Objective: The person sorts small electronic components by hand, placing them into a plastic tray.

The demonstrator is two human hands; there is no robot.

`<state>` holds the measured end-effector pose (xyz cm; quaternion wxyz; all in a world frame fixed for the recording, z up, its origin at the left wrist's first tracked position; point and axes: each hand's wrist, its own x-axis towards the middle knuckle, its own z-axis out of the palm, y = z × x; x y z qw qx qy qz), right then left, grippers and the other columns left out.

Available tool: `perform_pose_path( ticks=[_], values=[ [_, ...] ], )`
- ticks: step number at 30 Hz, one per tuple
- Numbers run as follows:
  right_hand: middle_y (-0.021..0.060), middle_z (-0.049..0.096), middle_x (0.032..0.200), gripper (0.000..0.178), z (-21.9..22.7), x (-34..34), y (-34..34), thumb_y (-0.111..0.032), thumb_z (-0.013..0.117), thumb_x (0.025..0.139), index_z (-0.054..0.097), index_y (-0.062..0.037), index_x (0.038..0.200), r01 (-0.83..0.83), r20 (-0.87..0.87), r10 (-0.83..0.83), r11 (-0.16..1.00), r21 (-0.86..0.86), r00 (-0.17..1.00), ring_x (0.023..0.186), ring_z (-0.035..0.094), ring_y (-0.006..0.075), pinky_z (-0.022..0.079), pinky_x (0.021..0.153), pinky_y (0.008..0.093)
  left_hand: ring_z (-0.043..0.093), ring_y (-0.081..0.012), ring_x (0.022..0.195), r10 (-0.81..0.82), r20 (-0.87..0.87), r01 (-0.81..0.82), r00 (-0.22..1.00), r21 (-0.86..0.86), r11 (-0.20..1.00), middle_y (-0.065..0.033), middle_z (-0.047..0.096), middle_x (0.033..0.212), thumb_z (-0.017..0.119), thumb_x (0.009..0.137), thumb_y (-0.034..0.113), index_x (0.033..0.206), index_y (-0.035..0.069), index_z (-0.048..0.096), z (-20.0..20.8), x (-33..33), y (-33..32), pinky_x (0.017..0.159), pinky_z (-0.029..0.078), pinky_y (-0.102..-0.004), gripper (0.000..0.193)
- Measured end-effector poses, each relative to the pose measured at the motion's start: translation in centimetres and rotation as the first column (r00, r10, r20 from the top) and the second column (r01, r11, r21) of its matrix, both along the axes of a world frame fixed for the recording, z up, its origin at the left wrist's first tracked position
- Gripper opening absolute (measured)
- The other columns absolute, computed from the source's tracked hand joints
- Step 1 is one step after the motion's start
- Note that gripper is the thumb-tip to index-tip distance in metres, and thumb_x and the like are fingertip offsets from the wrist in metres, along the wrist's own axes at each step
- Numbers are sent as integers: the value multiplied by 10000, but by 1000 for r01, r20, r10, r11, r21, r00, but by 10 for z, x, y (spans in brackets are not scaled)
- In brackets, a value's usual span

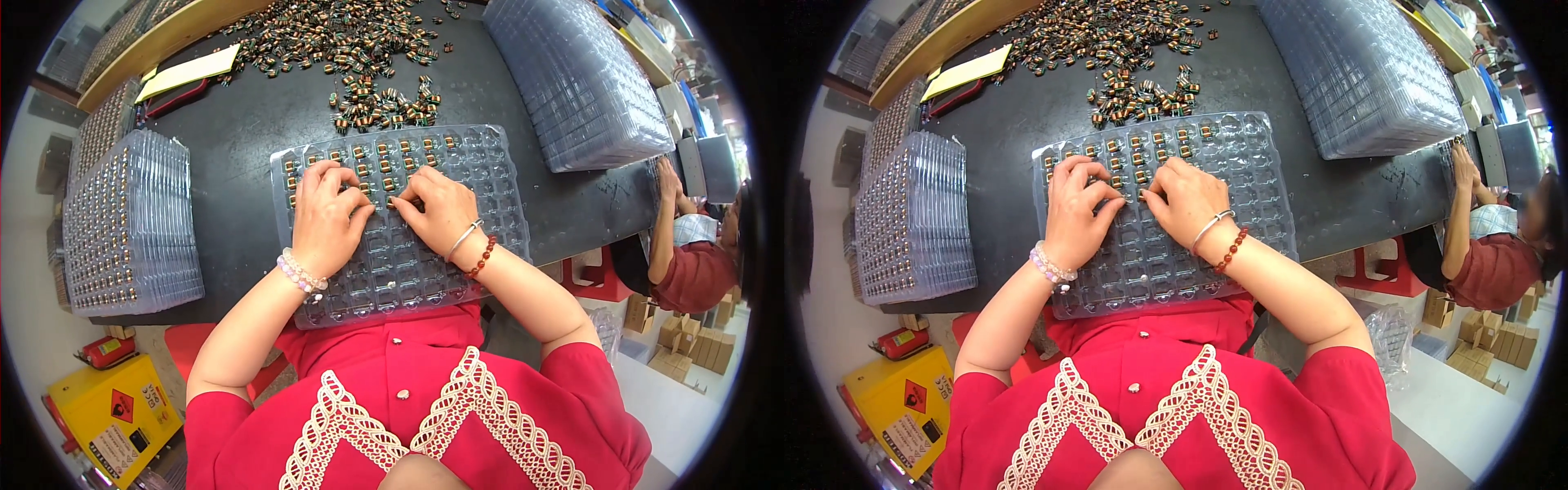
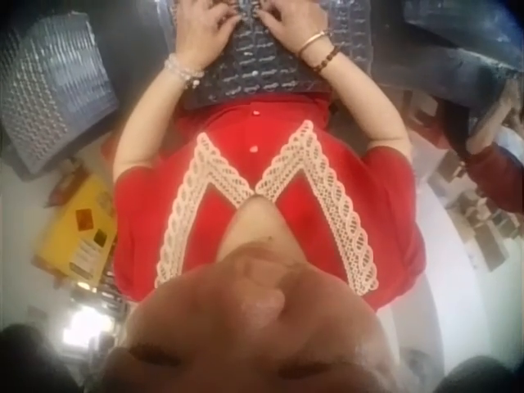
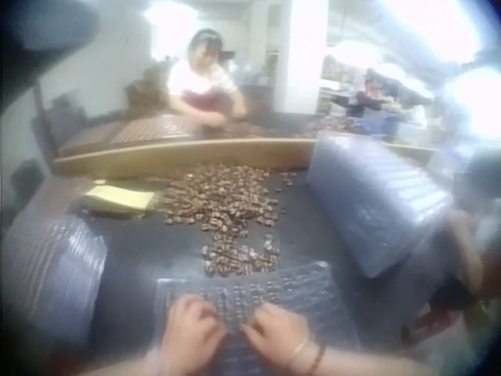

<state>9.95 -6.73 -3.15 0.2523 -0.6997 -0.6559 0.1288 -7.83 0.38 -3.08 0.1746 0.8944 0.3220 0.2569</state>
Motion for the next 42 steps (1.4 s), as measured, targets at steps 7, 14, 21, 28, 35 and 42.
perform_pose_path(
  ticks=[7,14,21,28,35,42],
  values=[
    [109,564,1133,427,31,51,51,-166,734,724,572,-156,1120,70,109,-98,968,242,989,946,610,296,510,765,383,541,-338,1056,243,-22,-242,970,-221,945,-144,516,1143,716,738,151,1128,128,582,13,10,81,896,458,-401,413],
    [109,542,1023,594,13,92,112,-127,758,701,561,-200,1257,-131,-58,119,948,-291,991,798,616,204,511,779,333,551,-312,1042,-23,-332,-94,943,-334,938,-140,512,1123,758,678,143,1292,167,506,16,50,123,920,451,-377,664],
    [80,602,921,565,5,60,139,-71,729,677,598,-149,1222,-171,-112,164,983,-60,980,774,599,171,506,750,315,609,-318,976,-19,-114,-40,993,-494,868,-174,596,1092,765,677,154,1216,78,575,6,61,140,863,484,-379,576],
    [39,651,730,315,22,49,134,-13,674,748,673,-27,1063,-278,-665,44,927,-250,745,660,587,92,489,613,256,638,-168,810,-23,-67,-33,997,-725,688,-130,667,939,739,697,73,1168,28,606,32,51,127,744,509,-310,492],
    [126,645,969,191,21,34,68,-98,673,779,676,-42,962,-354,-208,338,934,-45,918,865,642,284,511,779,369,610,-132,785,-17,92,66,996,-565,822,-112,419,1272,689,706,-84,1126,8,596,17,21,62,717,538,-283,439],
    [86,643,972,139,14,32,44,-58,702,782,654,17,889,-120,-406,174,980,156,897,670,631,127,519,595,255,644,-165,854,261,383,53,886,-642,765,-142,482,1259,710,750,-4,849,-44,655,3,-12,54,760,558,-282,120]
  ],
)
